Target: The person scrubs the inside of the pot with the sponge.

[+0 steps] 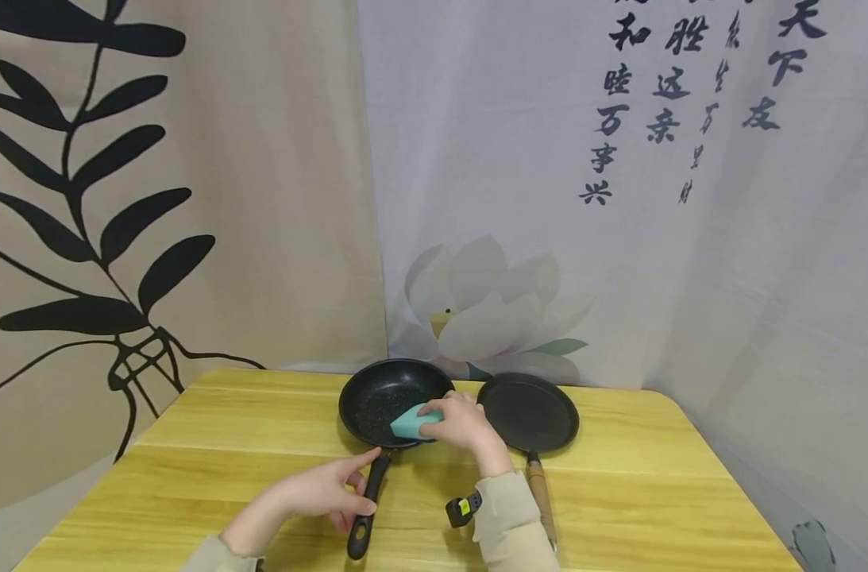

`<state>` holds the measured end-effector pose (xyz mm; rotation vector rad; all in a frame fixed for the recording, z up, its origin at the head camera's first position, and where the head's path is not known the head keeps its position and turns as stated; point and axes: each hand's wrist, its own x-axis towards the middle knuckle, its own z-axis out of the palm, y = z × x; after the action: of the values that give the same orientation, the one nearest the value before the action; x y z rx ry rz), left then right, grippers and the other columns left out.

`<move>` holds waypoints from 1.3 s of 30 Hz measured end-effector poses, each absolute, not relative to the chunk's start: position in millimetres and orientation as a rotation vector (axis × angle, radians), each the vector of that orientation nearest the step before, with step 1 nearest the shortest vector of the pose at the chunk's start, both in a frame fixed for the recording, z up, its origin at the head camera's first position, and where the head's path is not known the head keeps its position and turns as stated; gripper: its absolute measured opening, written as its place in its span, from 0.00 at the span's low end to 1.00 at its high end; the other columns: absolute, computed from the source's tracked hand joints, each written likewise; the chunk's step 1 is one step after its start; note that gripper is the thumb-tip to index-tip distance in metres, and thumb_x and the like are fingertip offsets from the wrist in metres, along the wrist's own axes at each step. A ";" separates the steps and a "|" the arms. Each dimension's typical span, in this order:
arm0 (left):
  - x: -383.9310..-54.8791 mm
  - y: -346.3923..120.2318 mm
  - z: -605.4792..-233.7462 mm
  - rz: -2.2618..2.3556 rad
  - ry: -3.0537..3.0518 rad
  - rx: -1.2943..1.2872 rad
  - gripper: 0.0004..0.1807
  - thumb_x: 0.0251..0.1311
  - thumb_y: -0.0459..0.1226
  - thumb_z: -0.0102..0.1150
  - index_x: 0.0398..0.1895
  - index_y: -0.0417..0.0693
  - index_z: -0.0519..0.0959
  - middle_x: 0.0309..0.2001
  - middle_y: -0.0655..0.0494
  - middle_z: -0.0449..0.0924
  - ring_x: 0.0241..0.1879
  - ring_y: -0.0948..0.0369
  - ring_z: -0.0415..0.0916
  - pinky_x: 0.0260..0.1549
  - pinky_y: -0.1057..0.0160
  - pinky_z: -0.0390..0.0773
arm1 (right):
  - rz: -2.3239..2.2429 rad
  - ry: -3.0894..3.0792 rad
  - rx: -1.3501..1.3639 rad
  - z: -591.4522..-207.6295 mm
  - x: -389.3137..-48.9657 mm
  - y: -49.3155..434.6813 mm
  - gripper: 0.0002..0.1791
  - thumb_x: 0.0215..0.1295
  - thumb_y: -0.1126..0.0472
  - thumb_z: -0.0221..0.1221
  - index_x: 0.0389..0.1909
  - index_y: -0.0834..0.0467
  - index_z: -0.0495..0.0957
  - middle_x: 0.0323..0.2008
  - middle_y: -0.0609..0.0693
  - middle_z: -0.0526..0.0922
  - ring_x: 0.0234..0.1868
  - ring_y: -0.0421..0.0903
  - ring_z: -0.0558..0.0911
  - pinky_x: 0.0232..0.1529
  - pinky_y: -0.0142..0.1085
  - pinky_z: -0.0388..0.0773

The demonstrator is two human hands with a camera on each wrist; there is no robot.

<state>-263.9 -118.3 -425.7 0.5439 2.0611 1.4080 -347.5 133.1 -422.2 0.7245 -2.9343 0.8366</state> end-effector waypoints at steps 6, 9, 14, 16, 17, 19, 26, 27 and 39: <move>-264.1 -120.9 -425.6 1.415 2.059 0.556 0.46 0.62 0.33 0.62 0.75 0.30 0.43 0.31 0.47 0.79 0.20 0.59 0.78 0.23 0.58 0.83 | 0.859 -2.981 0.749 -416.6 -352.2 129.9 0.15 0.62 0.51 0.61 0.49 0.48 0.84 0.54 0.54 0.77 0.58 0.59 0.71 0.55 0.67 0.61; -263.6 -121.0 -425.8 1.419 2.058 0.553 0.47 0.62 0.33 0.62 0.75 0.31 0.43 0.31 0.47 0.79 0.20 0.60 0.77 0.23 0.58 0.83 | 0.836 -3.017 0.773 -412.0 -355.9 127.5 0.15 0.61 0.52 0.61 0.49 0.48 0.84 0.54 0.52 0.79 0.59 0.59 0.71 0.58 0.69 0.57; -263.9 -119.4 -425.7 1.420 2.075 0.540 0.46 0.62 0.32 0.62 0.75 0.31 0.44 0.31 0.47 0.79 0.20 0.60 0.77 0.22 0.60 0.83 | 0.752 -3.092 0.840 -399.9 -360.8 126.0 0.16 0.59 0.51 0.63 0.49 0.48 0.84 0.43 0.44 0.83 0.42 0.49 0.79 0.54 0.63 0.66; -263.9 -119.1 -425.3 1.417 2.071 0.543 0.46 0.62 0.32 0.62 0.75 0.31 0.44 0.31 0.47 0.79 0.20 0.60 0.77 0.22 0.60 0.83 | 0.749 -3.140 0.857 -395.3 -362.0 126.2 0.16 0.59 0.51 0.64 0.49 0.48 0.84 0.43 0.43 0.83 0.40 0.45 0.78 0.51 0.57 0.72; -263.9 -119.0 -425.3 1.415 2.069 0.547 0.46 0.62 0.32 0.62 0.75 0.30 0.44 0.31 0.47 0.79 0.20 0.60 0.77 0.22 0.60 0.83 | 0.748 -3.164 0.868 -393.4 -362.6 126.4 0.17 0.59 0.52 0.64 0.49 0.48 0.84 0.44 0.43 0.83 0.41 0.45 0.78 0.50 0.54 0.74; -263.8 -118.6 -425.4 1.414 2.060 0.555 0.46 0.62 0.32 0.62 0.74 0.30 0.44 0.31 0.47 0.79 0.20 0.60 0.77 0.23 0.60 0.83 | 0.761 -3.204 0.898 -390.3 -364.5 126.9 0.17 0.59 0.52 0.65 0.49 0.48 0.83 0.49 0.45 0.81 0.44 0.46 0.78 0.48 0.48 0.77; -262.5 -116.4 -426.6 1.417 2.058 0.552 0.45 0.63 0.33 0.61 0.74 0.30 0.44 0.30 0.47 0.79 0.20 0.59 0.78 0.22 0.61 0.82 | 0.617 -3.282 1.002 -382.3 -375.4 123.5 0.16 0.58 0.51 0.65 0.48 0.47 0.84 0.54 0.45 0.80 0.53 0.47 0.77 0.53 0.45 0.75; -262.4 -116.2 -426.6 1.417 2.058 0.551 0.45 0.63 0.33 0.61 0.74 0.30 0.44 0.30 0.47 0.79 0.20 0.59 0.78 0.22 0.61 0.82 | 0.595 -3.290 1.009 -381.8 -377.2 123.0 0.15 0.58 0.51 0.65 0.47 0.46 0.84 0.53 0.44 0.80 0.52 0.46 0.77 0.53 0.44 0.75; -262.3 -116.8 -426.5 1.414 2.064 0.553 0.45 0.63 0.33 0.62 0.74 0.30 0.44 0.30 0.47 0.78 0.21 0.59 0.78 0.24 0.59 0.83 | 0.556 -3.389 1.059 -374.7 -390.7 118.5 0.17 0.57 0.48 0.65 0.48 0.45 0.84 0.53 0.41 0.78 0.52 0.42 0.76 0.54 0.41 0.75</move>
<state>-262.3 -116.8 -426.5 0.5533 2.0643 1.4137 -390.7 118.5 -374.7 1.0587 -3.3887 0.5562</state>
